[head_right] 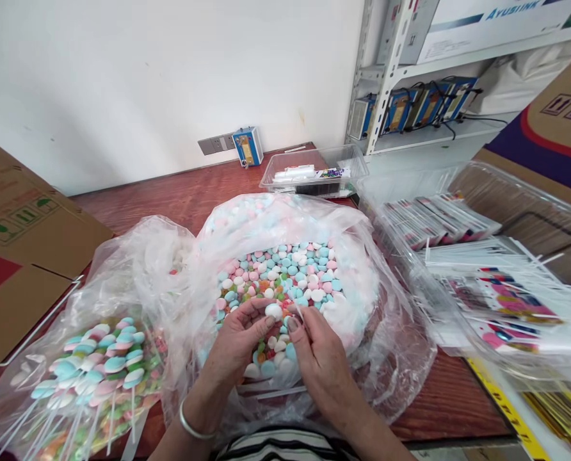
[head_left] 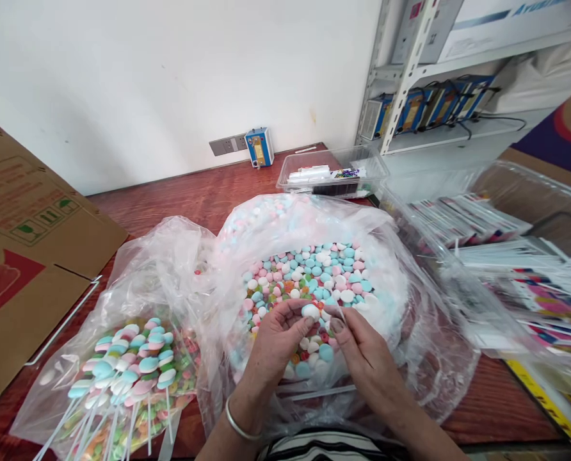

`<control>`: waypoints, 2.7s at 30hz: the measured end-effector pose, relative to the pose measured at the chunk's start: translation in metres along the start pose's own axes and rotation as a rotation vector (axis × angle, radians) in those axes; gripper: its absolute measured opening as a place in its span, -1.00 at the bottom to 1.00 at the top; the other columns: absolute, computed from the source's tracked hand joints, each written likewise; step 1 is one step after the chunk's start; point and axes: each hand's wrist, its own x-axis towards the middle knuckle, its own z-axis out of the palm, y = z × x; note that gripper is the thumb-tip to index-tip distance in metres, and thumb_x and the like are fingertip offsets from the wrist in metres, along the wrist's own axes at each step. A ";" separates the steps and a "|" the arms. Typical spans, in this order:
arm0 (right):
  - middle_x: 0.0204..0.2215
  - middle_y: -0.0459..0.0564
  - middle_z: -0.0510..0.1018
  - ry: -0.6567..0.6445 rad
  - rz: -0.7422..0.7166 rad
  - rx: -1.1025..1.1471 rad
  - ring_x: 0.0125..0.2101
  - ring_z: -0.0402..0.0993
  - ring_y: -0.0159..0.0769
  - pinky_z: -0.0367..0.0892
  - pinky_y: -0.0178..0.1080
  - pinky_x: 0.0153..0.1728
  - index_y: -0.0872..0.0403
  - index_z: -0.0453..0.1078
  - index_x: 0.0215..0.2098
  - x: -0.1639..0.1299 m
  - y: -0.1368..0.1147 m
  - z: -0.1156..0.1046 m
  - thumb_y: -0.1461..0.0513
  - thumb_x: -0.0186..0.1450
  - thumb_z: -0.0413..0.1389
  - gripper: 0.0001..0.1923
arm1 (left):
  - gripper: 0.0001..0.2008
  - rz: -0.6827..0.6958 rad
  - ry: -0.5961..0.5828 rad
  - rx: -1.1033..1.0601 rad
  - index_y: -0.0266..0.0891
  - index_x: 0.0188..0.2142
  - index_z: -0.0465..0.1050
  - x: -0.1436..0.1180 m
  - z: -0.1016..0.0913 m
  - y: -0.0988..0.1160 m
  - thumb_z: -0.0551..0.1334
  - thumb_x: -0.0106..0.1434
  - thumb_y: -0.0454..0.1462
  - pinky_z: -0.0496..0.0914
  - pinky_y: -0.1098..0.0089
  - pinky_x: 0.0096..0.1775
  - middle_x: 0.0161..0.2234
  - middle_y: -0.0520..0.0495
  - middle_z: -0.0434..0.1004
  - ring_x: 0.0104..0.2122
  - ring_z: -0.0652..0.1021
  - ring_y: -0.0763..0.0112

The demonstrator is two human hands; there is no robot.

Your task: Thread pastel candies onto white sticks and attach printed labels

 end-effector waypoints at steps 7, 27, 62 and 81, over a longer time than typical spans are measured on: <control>-0.10 0.16 0.61 -0.276 -0.019 -0.257 -0.10 0.57 -0.10 0.45 -0.17 -0.16 0.12 0.32 0.16 -0.021 -0.002 -0.009 0.19 0.42 -0.20 -0.55 | -0.58 0.056 0.181 0.037 -0.28 -0.14 0.46 0.005 -0.002 0.002 0.44 0.04 -0.17 0.51 0.41 -0.27 -0.31 -0.07 0.59 -0.36 0.58 0.44; -0.64 -0.18 0.33 -0.252 0.167 0.054 -0.61 0.25 -0.34 0.18 -0.33 -0.57 0.02 0.30 -0.40 -0.017 -0.013 0.001 0.19 0.38 -0.13 -0.75 | -0.79 0.164 0.076 0.229 -0.24 -0.18 0.44 0.003 0.000 -0.007 0.30 0.17 -0.29 0.44 0.45 -0.22 -0.30 -0.03 0.57 -0.29 0.55 0.45; -0.57 -0.11 0.46 -0.223 0.069 -0.098 -0.54 0.33 -0.31 0.23 -0.31 -0.52 0.02 0.34 -0.51 -0.011 0.015 0.000 0.09 0.37 -0.05 -0.65 | -0.76 0.452 0.083 1.443 -0.14 -0.21 0.54 -0.029 -0.087 0.015 0.14 0.27 -0.44 0.41 0.14 0.00 -0.15 -0.11 0.56 -0.05 0.48 0.19; -0.58 -0.16 0.39 -0.446 0.023 -0.187 -0.53 0.31 -0.33 0.12 -0.31 -0.46 0.02 0.18 -0.51 -0.020 0.014 0.023 0.16 0.42 -0.10 -0.67 | -0.89 0.378 0.236 1.507 -0.19 -0.24 0.40 -0.033 -0.078 0.006 0.14 0.30 -0.40 0.39 0.27 -0.18 -0.25 -0.09 0.52 -0.19 0.50 0.23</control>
